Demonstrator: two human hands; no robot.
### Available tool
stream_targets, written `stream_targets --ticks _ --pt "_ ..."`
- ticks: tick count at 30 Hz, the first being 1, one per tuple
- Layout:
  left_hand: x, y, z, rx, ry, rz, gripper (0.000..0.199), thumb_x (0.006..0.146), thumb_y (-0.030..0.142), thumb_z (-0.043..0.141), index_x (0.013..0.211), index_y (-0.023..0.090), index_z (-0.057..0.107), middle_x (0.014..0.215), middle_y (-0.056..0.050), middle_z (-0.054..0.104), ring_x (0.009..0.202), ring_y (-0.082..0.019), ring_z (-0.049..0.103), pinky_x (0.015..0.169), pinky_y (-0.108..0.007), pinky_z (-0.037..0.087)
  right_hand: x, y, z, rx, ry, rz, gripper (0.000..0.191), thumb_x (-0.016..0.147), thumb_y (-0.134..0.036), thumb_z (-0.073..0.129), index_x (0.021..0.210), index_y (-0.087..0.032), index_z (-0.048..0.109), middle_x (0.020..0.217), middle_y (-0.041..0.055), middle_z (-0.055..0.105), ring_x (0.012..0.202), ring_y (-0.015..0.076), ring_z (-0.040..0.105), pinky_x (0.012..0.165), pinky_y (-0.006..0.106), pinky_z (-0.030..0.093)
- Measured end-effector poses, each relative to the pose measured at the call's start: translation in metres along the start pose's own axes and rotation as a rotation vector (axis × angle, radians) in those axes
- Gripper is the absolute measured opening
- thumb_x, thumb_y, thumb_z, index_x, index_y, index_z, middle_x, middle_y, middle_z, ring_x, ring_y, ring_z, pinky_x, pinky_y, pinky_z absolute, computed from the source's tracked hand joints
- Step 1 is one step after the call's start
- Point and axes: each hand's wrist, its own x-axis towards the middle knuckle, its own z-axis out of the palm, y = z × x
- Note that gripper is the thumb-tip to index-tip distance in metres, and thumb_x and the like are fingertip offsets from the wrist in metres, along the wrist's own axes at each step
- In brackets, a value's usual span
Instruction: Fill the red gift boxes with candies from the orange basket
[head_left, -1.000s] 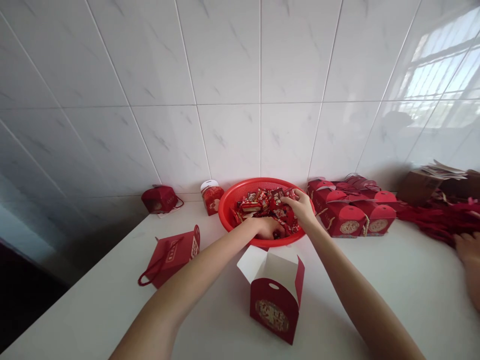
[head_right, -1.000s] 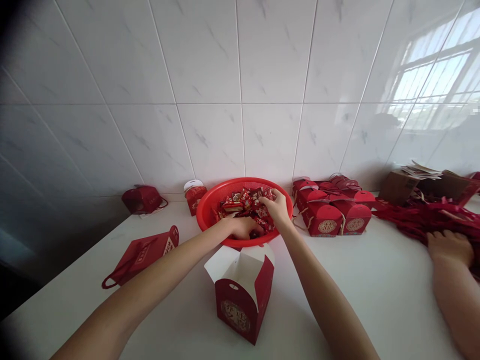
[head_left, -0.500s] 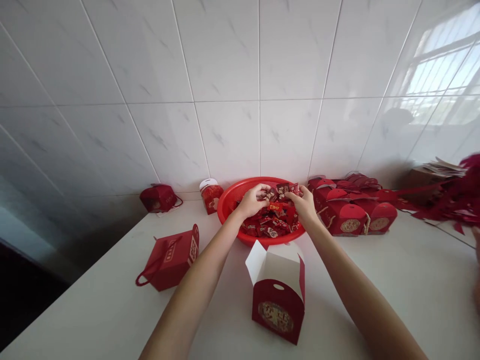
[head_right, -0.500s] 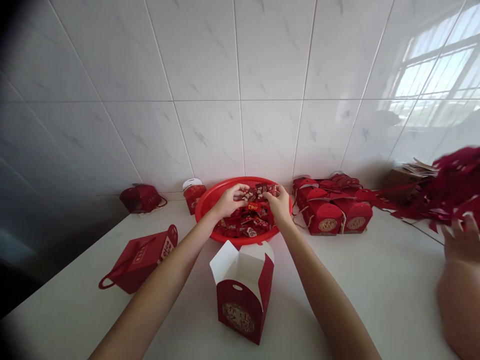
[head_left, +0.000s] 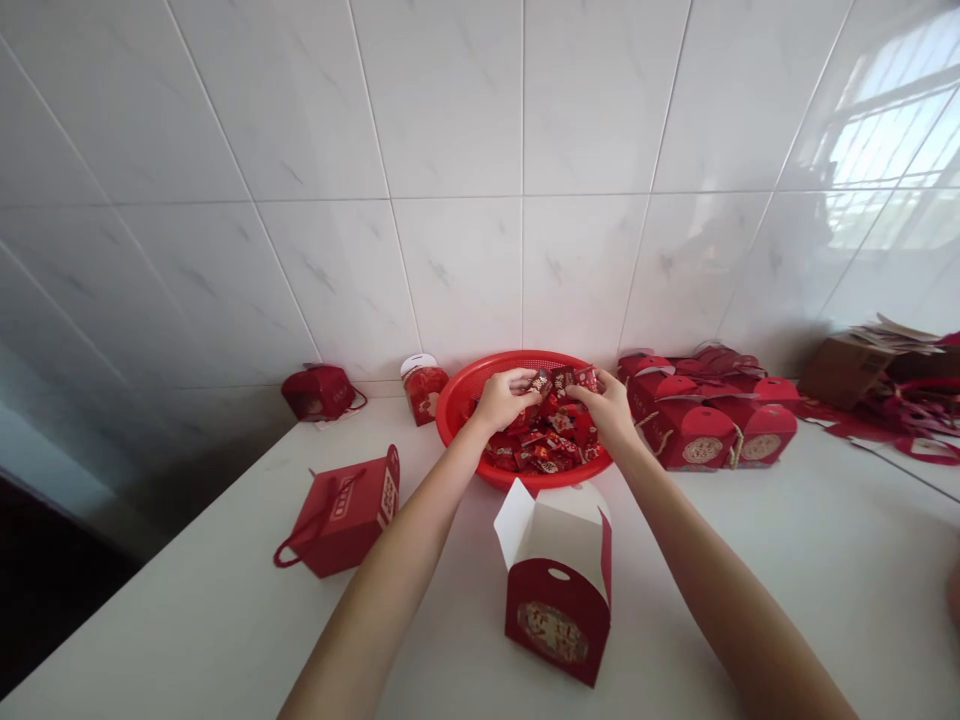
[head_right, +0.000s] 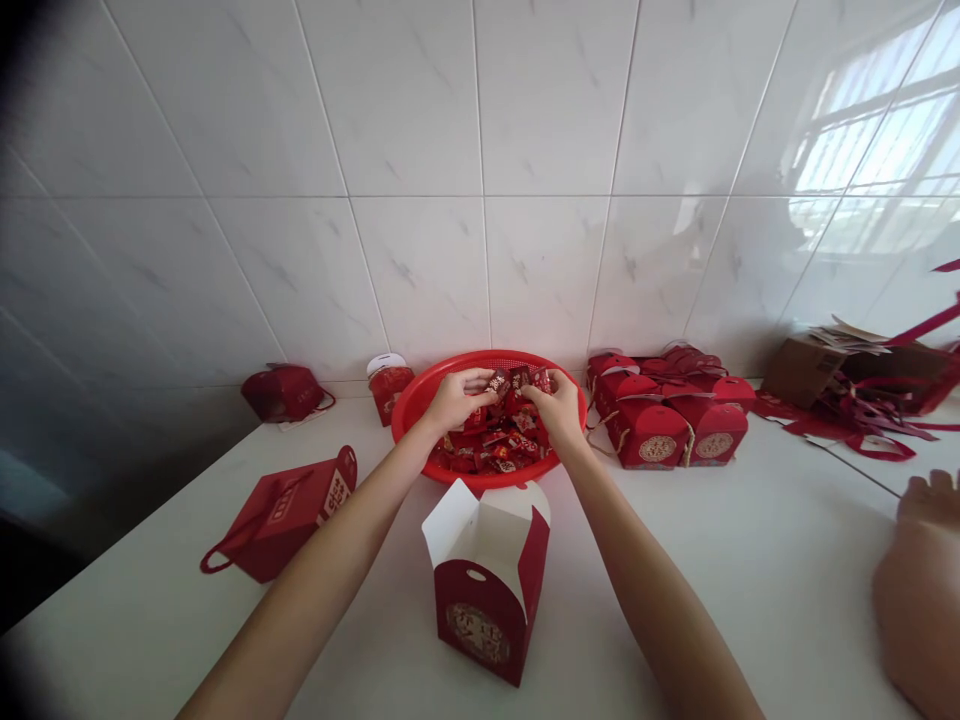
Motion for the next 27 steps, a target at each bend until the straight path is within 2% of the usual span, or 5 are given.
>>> stream_targets --ticks 9,15,19,22,27 --pt "-0.002 0.005 0.002 -0.078 -0.124 -0.003 0.031 0.072 0.010 0.074 0.102 0.014 0.072 0.113 -0.010 0.074 0.108 -0.025 0.068 0.099 -0.041 0.052 -0.002 -0.002 0.000 -0.121 -0.215 -0.089 0.030 0.059 -0.040 0.079 0.074 -0.022 0.059 0.069 -0.0012 0.065 0.065 0.0187 0.059 0.061 0.031 0.049" --pt "-0.006 0.008 0.002 -0.118 -0.172 -0.017 0.032 0.075 0.014 0.073 0.106 0.015 0.071 0.108 -0.010 0.075 0.105 -0.025 0.068 0.093 -0.038 0.054 -0.001 -0.002 0.000 -0.088 -0.232 -0.069 0.034 0.059 -0.042 0.081 0.077 -0.021 0.061 0.073 -0.0003 0.067 0.067 0.0191 0.061 0.064 0.032 0.050" --pt "-0.008 0.011 0.001 -0.096 -0.154 -0.023 0.031 0.076 0.016 0.072 0.108 0.015 0.071 0.111 -0.010 0.074 0.104 -0.024 0.068 0.093 -0.037 0.054 -0.001 0.000 0.001 -0.070 -0.194 -0.022 0.040 0.054 -0.043 0.085 0.076 -0.021 0.059 0.073 0.0006 0.067 0.067 0.0200 0.063 0.065 0.034 0.052" --pt "-0.008 0.010 0.001 -0.033 -0.134 0.016 0.025 0.080 0.018 0.068 0.104 0.016 0.072 0.110 -0.009 0.074 0.102 -0.025 0.068 0.094 -0.039 0.053 -0.002 0.001 0.001 -0.032 -0.220 0.020 0.044 0.052 -0.044 0.087 0.077 -0.021 0.059 0.074 0.0019 0.069 0.068 0.0212 0.064 0.065 0.036 0.053" --pt "-0.004 0.003 0.002 0.264 0.045 0.041 0.033 0.077 0.003 0.059 0.106 0.013 0.071 0.109 -0.012 0.073 0.101 -0.024 0.068 0.094 -0.037 0.053 -0.002 0.000 0.000 -0.061 -0.162 -0.008 0.042 0.052 -0.043 0.086 0.076 -0.020 0.061 0.075 0.0031 0.070 0.070 0.0219 0.065 0.065 0.036 0.054"
